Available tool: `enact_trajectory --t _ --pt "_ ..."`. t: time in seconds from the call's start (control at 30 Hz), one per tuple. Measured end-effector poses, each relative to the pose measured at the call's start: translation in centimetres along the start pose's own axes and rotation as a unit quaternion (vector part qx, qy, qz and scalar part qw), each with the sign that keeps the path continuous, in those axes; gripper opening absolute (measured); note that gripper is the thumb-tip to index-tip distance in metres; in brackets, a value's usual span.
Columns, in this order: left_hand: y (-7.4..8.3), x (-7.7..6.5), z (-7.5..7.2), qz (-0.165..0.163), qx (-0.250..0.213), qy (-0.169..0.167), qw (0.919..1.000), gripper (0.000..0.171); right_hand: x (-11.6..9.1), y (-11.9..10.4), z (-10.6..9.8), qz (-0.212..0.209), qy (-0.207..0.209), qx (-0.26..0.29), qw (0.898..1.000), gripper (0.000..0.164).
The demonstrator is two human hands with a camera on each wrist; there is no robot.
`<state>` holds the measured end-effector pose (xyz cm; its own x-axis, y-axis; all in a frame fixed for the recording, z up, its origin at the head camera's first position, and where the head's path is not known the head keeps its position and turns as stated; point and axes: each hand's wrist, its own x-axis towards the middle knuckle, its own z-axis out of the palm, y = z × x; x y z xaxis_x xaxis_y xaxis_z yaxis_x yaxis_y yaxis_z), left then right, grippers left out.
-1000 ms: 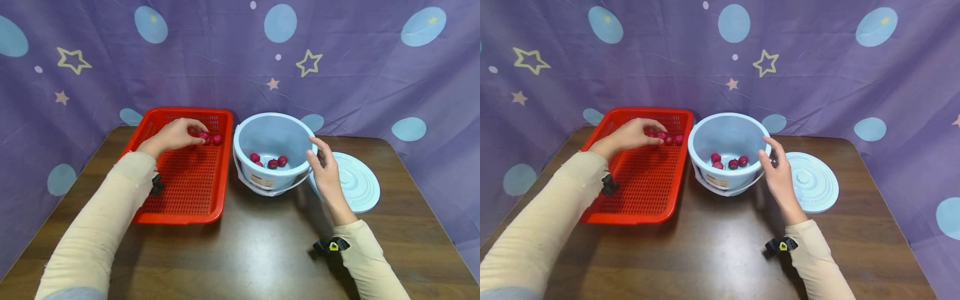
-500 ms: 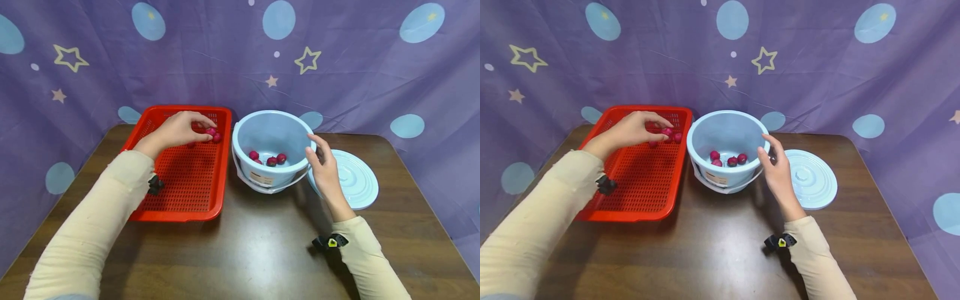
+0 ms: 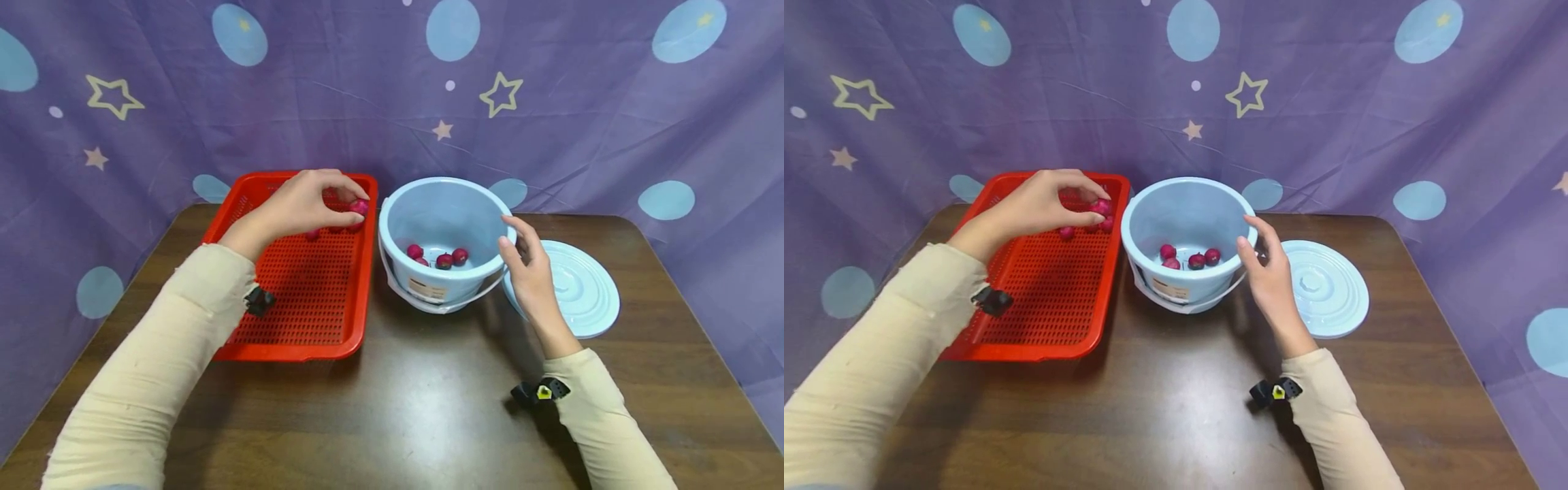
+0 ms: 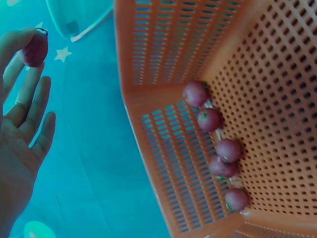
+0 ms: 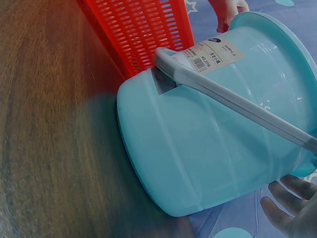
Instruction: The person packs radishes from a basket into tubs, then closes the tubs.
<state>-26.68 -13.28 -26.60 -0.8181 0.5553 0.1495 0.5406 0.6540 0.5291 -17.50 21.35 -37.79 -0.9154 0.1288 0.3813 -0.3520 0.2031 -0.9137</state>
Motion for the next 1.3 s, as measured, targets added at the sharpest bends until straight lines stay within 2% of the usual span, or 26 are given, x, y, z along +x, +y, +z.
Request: enact_trajectory --t 0.27,0.43,0.8,1.03,1.3 --pt "1.1 0.6 0.2 0.044 -0.023 0.020 0.9986 0.031 0.0 -0.1 0.0 0.003 0.002 0.004 1.000 0.042" --pt "1.8 1.0 0.5 0.063 -0.021 0.024 0.9975 0.031 0.0 -0.3 0.1 0.004 0.002 0.003 1.000 0.042" --pt "3.9 2.2 1.5 0.084 0.002 0.007 0.9965 0.029 -0.1 -0.3 0.1 0.005 0.006 0.000 1.000 0.042" --pt "4.3 2.8 2.4 0.090 0.011 -0.016 0.9957 0.033 -0.1 -0.2 0.1 0.005 0.006 0.000 1.000 0.042" --pt "4.5 3.2 3.3 0.108 0.030 -0.027 0.9933 0.031 -0.2 -0.3 0.1 0.007 0.003 -0.003 1.000 0.042"
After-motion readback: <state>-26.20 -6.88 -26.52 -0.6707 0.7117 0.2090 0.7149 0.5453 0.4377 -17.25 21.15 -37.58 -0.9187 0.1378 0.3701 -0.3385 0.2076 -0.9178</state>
